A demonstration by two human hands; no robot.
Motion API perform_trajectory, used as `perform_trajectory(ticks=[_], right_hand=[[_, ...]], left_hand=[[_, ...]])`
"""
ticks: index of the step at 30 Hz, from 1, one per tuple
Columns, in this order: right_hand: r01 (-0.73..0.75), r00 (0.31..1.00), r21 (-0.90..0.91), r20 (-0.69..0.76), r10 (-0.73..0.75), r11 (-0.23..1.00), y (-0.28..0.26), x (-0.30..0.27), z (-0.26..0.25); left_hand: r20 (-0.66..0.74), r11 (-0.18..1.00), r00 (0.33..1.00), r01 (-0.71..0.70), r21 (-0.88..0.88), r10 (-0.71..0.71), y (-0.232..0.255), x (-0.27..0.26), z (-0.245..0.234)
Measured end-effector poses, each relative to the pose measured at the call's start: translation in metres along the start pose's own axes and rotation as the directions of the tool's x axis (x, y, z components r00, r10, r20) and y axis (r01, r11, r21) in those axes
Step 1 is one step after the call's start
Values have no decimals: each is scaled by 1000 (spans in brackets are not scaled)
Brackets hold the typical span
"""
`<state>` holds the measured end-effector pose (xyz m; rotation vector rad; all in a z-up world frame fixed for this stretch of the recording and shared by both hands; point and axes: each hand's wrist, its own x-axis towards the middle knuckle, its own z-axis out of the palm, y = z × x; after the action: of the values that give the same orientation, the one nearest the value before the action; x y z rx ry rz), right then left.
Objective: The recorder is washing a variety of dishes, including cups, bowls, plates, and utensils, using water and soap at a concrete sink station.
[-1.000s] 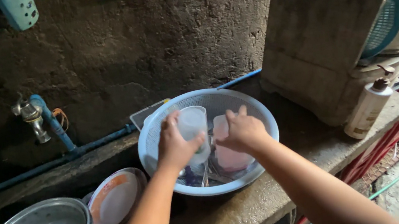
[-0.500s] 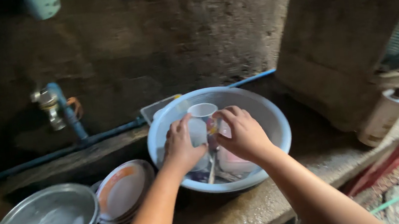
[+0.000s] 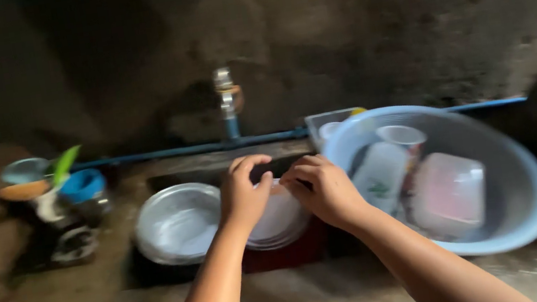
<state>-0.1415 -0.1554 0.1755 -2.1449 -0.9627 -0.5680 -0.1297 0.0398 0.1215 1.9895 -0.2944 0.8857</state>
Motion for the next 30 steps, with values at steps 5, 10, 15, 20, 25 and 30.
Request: perform_trajectory(ticks=[5, 10, 15, 20, 25, 30], right_hand=[[-145, 970, 153, 218, 110, 977, -40, 43, 87], [-369, 910, 375, 331, 249, 850, -40, 65, 194], [-507, 861, 514, 343, 377, 692, -31, 65, 246], [-578, 816, 325, 238, 527, 749, -11, 52, 236], [-638, 762, 408, 213, 611, 653, 51, 25, 224], [-728, 650, 432, 188, 737, 532, 79, 22, 200]], left_hand=[[-207, 950, 941, 293, 107, -267, -89, -24, -98], [-309, 779, 766, 617, 108, -564, -202, -55, -170], [-166, 607, 588, 787, -111, -792, -244, -50, -201], [120, 336, 381, 897, -286, -917, -254, -39, -202], [55, 472, 494, 853, -222, -868, -269, -50, -181], [111, 677, 672, 736, 5, -732, -246, -59, -123]])
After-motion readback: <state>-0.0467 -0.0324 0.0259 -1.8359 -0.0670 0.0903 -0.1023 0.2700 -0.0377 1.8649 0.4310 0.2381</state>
